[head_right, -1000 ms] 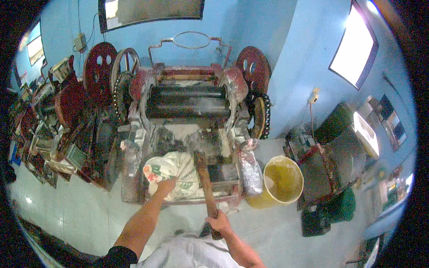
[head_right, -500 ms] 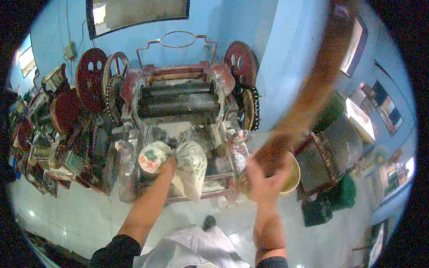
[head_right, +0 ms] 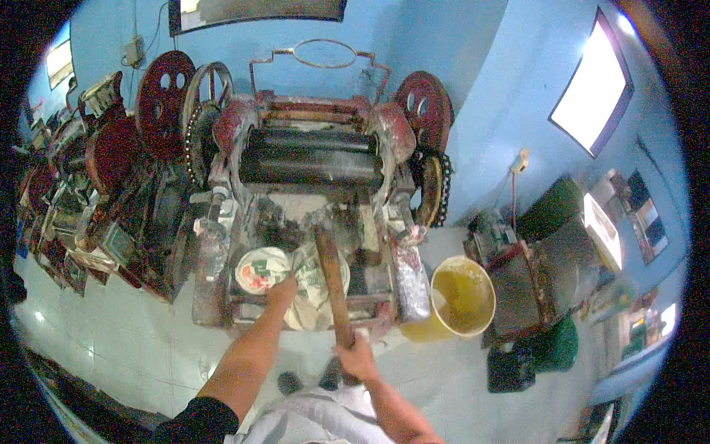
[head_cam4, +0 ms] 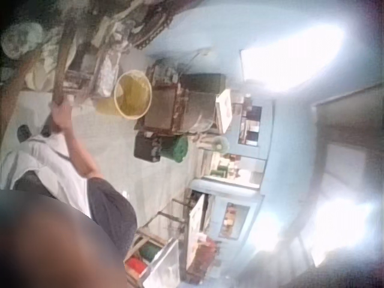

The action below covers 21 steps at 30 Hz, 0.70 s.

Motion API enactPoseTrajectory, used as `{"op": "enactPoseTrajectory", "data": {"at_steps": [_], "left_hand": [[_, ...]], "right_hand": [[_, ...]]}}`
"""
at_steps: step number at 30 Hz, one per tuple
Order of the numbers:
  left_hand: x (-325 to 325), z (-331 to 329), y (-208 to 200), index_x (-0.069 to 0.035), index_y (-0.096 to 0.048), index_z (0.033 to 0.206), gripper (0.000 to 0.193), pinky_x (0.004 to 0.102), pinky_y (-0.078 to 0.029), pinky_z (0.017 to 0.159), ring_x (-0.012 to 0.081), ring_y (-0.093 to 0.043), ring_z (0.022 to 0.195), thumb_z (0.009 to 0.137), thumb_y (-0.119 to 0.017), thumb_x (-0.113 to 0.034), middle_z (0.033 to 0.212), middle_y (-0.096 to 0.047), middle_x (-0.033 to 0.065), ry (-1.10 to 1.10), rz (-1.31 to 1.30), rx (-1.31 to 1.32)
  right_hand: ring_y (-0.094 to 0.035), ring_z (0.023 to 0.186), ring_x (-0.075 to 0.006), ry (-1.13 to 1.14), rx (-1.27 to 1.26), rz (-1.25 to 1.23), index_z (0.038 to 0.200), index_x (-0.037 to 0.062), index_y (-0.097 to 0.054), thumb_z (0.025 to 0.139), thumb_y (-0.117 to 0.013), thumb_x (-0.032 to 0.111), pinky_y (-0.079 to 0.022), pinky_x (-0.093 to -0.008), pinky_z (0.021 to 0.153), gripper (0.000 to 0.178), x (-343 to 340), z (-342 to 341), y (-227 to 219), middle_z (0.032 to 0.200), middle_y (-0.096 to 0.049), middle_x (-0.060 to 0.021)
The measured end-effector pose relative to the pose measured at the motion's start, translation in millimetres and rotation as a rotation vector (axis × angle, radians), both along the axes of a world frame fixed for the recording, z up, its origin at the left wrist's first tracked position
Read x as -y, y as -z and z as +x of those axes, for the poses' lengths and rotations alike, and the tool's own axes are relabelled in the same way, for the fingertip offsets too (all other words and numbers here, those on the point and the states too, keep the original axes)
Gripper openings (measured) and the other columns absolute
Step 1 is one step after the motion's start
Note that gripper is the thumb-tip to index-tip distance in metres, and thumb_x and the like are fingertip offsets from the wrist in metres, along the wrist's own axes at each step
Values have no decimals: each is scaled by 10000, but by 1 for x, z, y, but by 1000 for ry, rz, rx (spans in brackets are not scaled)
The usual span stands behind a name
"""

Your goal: The person walks through a food processing room and then uses a wooden pestle to repeatedly pound a cloth-wrapped bundle on a stationary mill. The bundle is repositioned several times during the pounding sequence.

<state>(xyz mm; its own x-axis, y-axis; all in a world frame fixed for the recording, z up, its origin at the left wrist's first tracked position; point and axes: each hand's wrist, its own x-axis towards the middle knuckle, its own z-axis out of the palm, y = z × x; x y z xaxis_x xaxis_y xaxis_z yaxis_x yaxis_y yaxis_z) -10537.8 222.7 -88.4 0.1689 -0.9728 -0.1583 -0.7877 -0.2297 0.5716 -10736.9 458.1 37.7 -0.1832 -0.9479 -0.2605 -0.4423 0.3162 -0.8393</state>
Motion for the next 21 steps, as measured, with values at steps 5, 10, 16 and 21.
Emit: {"op": "enactPoseTrajectory", "data": {"at_steps": [5, 10, 16, 21], "left_hand": [[-14, 41, 38, -90, -712, 1080, 436, 419, -513, 906, 359, -658, 1039, 850, -595, -442, 1088, -722, 118, -6, -112, -54], [-28, 2, -10, -122, -691, 1166, 483, 434, -478, 973, 321, -635, 1115, 841, -616, -472, 1188, -694, 101, -139, -273, -89], [-16, 7, 5, -113, -666, 1216, 575, 614, -376, 999, 372, -607, 1187, 999, -257, -454, 1236, -669, 152, 94, 220, 75], [-22, 11, 39, -102, -654, 1226, 533, 493, -434, 1005, 347, -623, 1141, 899, -465, -479, 1225, -678, 124, 67, 51, 13]], "right_hand": [[-526, 1215, -331, 60, -75, -456, 1413, -67, -402, 764, -816, 263, -376, -431, 1081, 838, 59, 15, -171, 1332, -543, -183], [-599, 1057, -214, 190, 332, -1222, 1232, 32, -535, 846, -731, 8, -494, -336, 932, 433, 92, 0, -240, 1150, -621, -100], [-603, 1178, -337, 70, 55, 175, 1322, 16, -554, 754, -739, 214, -437, -438, 1031, 629, -17, -25, 76, 1219, -644, -228], [-641, 993, -290, 120, -36, -328, 1232, -20, -552, 749, -757, 156, -500, -393, 891, 554, 25, -24, -48, 1091, -665, -178]]}}
